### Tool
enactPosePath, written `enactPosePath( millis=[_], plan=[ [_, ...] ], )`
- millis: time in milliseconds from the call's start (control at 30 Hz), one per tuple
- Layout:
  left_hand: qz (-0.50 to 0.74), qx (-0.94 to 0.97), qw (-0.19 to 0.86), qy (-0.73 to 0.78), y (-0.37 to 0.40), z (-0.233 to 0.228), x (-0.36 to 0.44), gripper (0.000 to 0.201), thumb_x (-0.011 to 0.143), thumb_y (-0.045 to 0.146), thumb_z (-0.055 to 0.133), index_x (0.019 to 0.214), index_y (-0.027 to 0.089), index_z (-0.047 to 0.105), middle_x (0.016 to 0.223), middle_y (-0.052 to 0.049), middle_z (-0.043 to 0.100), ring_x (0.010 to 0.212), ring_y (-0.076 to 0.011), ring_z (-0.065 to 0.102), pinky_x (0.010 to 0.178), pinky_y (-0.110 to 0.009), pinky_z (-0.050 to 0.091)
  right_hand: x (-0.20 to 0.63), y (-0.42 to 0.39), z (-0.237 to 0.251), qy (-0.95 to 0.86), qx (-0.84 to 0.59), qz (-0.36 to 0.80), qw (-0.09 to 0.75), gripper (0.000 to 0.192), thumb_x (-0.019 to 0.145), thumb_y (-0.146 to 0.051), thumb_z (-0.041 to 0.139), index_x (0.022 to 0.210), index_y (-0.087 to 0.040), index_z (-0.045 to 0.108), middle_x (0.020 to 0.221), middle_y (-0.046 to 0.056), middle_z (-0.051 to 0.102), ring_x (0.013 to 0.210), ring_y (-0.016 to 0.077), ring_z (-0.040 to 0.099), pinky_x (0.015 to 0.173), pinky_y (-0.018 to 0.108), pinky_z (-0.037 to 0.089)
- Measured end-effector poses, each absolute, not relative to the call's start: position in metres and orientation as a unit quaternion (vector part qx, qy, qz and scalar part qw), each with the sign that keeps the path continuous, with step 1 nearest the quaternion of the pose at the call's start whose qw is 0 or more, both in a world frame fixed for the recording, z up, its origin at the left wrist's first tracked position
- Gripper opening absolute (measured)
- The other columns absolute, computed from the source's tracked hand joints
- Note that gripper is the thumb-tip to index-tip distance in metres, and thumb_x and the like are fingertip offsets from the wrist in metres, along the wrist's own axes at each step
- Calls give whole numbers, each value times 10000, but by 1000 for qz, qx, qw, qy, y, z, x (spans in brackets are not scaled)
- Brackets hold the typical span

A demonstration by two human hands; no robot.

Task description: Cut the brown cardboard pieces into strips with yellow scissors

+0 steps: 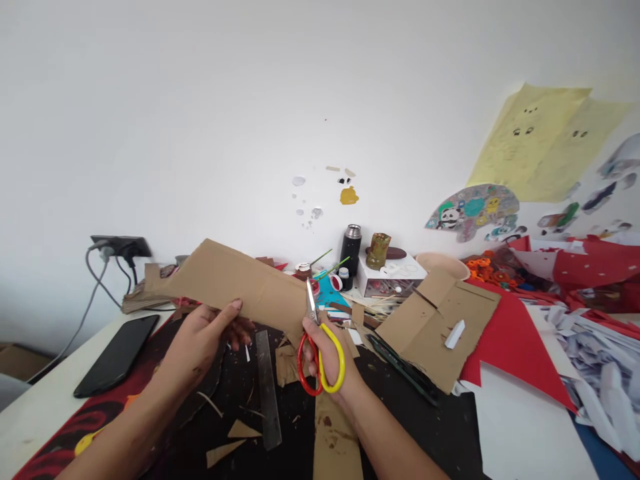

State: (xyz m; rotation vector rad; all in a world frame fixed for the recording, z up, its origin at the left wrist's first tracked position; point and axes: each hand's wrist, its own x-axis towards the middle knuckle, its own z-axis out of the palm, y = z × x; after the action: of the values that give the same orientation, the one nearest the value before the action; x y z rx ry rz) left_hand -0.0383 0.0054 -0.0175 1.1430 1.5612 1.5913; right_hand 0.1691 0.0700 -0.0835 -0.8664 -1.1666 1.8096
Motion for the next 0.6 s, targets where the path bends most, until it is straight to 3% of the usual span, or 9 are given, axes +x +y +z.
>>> enactPosePath(
  millis=[267,500,600],
  plan=[
    [560,457,277,633,-36,-14,-42,594,788,774,748,648,200,809,630,-136,787,499,-244,686,477,-324,529,165,63,-84,-488,-298,733,368,735,701,-892,772,909,-237,511,477,-98,538,316,83,422,313,172,284],
    [613,371,302,629,-45,-30,-36,588,627,797,855,592,211,816,583,-133,761,482,-239,677,468,-324,529,166,59,-84,-498,-249,751,354,667,747,-844,770,833,-223,543,464,-81,537,308,89,440,303,179,302],
    [572,401,320,640,-48,-25,-32,619,648,846,797,628,229,834,586,-137,763,485,-251,675,475,-345,529,165,60,-88,-493,-260,747,362,625,745,-791,797,793,-223,540,443,-79,525,298,89,430,304,186,295]
  ],
)
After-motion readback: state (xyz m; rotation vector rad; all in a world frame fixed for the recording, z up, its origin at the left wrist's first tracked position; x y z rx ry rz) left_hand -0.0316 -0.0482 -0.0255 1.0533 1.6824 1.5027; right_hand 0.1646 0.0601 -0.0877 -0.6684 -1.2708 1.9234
